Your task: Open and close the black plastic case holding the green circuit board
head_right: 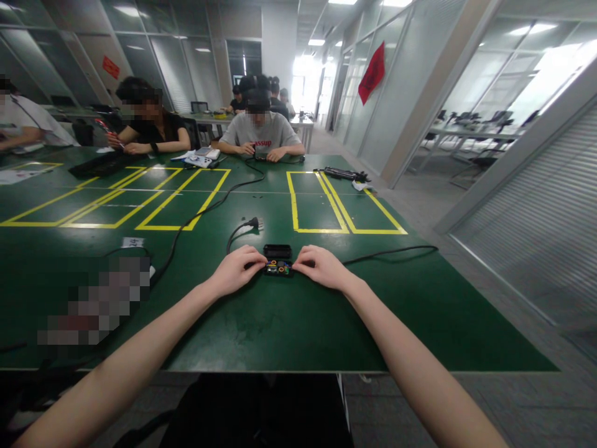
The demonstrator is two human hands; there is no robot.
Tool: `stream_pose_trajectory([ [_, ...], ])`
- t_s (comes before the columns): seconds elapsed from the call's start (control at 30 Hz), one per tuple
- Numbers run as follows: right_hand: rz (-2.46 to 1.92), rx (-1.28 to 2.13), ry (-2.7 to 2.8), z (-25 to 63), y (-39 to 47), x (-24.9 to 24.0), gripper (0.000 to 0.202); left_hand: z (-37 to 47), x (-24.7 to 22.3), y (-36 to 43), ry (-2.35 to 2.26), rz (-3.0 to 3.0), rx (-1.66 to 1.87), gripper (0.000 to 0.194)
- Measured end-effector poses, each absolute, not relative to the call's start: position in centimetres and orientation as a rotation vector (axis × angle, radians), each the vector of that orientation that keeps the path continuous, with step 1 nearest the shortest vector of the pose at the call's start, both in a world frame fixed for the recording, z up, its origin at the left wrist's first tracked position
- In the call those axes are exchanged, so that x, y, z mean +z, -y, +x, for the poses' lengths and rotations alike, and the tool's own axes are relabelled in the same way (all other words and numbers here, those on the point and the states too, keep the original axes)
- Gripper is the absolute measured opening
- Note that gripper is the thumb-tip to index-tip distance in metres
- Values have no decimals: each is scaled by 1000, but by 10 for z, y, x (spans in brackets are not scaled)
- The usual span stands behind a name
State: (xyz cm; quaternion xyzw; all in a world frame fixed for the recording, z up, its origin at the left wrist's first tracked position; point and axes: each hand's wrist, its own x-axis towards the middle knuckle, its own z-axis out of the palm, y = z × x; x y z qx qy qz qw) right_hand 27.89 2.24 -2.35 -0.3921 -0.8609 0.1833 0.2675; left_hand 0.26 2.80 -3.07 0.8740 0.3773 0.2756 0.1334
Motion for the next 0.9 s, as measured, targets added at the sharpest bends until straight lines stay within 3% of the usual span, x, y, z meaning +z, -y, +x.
stream_pose_trajectory([
  [0.13,-1161,474,2190,274,-25,-31,27,2,-33,-32,-1135,2403,912,13],
  [0.37,-1189,359,2127,264,-36,-44,24,3,-34,-34,-1208,2408,874,31],
  [0.6,-1122,607,1969,261,-34,-43,13,2,-36,-35,-1102,2468,787,27],
  [0.77,-1046,767,1843,259,-32,-42,43,1,-36,-34,-1020,2288,937,28],
  [0.9,-1081,864,1798,258,-33,-43,38,3,-34,-31,-977,2091,1015,49],
])
